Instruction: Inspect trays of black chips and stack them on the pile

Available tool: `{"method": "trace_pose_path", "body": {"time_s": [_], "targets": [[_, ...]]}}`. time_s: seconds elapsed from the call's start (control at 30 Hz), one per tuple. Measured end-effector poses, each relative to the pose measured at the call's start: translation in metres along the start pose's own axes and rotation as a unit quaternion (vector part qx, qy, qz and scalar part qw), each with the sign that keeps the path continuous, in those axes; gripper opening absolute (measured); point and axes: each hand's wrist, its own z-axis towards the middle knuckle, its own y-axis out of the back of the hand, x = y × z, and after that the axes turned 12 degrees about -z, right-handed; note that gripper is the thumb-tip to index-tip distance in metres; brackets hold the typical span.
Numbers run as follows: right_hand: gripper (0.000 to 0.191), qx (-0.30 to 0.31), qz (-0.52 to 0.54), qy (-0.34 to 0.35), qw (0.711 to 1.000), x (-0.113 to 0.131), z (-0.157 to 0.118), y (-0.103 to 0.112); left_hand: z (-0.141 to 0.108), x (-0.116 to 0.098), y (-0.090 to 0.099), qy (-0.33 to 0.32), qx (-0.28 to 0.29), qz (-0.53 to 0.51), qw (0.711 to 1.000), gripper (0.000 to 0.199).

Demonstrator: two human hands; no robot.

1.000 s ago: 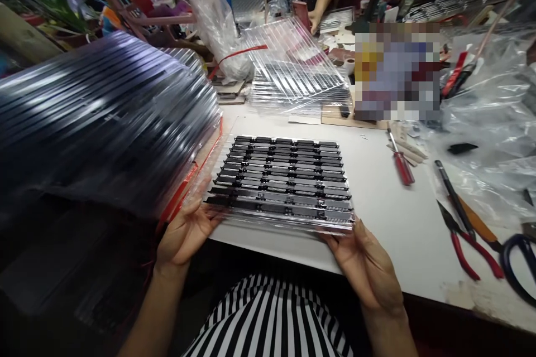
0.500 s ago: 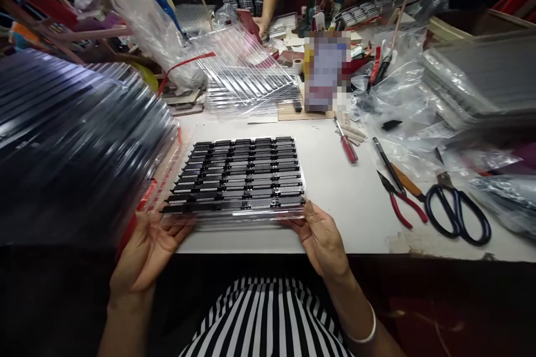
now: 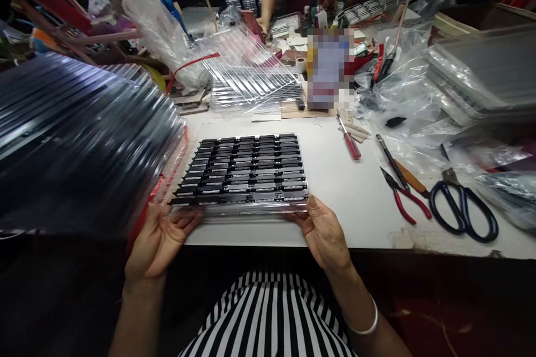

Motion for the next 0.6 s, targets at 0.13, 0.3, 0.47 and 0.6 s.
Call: {"method": "trace_pose_path", "body": {"time_s": [0.13, 0.3, 0.47, 0.6], "targets": [[0.031, -0.016, -0.013, 0.004, 1.000, -0.0037, 0.0005, 0.0015, -0.0011, 0.0004, 0.0000, -0.004, 0.000, 0.013, 1.000, 0.044], [0.027, -0.051, -0.022, 0.010, 0.998, -0.0061, 0.0005, 0.0006, -0.0032, 0.0006, -0.0006, -0.003, 0.006, 0.008, 1.000, 0.040], [0.026, -0.075, -0.030, 0.011, 0.997, -0.0067, 0.0002, -0.0014, -0.0043, 0.0004, 0.0009, 0.004, 0.014, -0.015, 1.000, 0.038], [0.023, -0.075, -0.033, 0.018, 0.996, -0.0077, -0.0006, -0.0006, -0.0045, -0.0022, -0.0002, 0.020, 0.008, -0.028, 0.999, 0.039]]}}
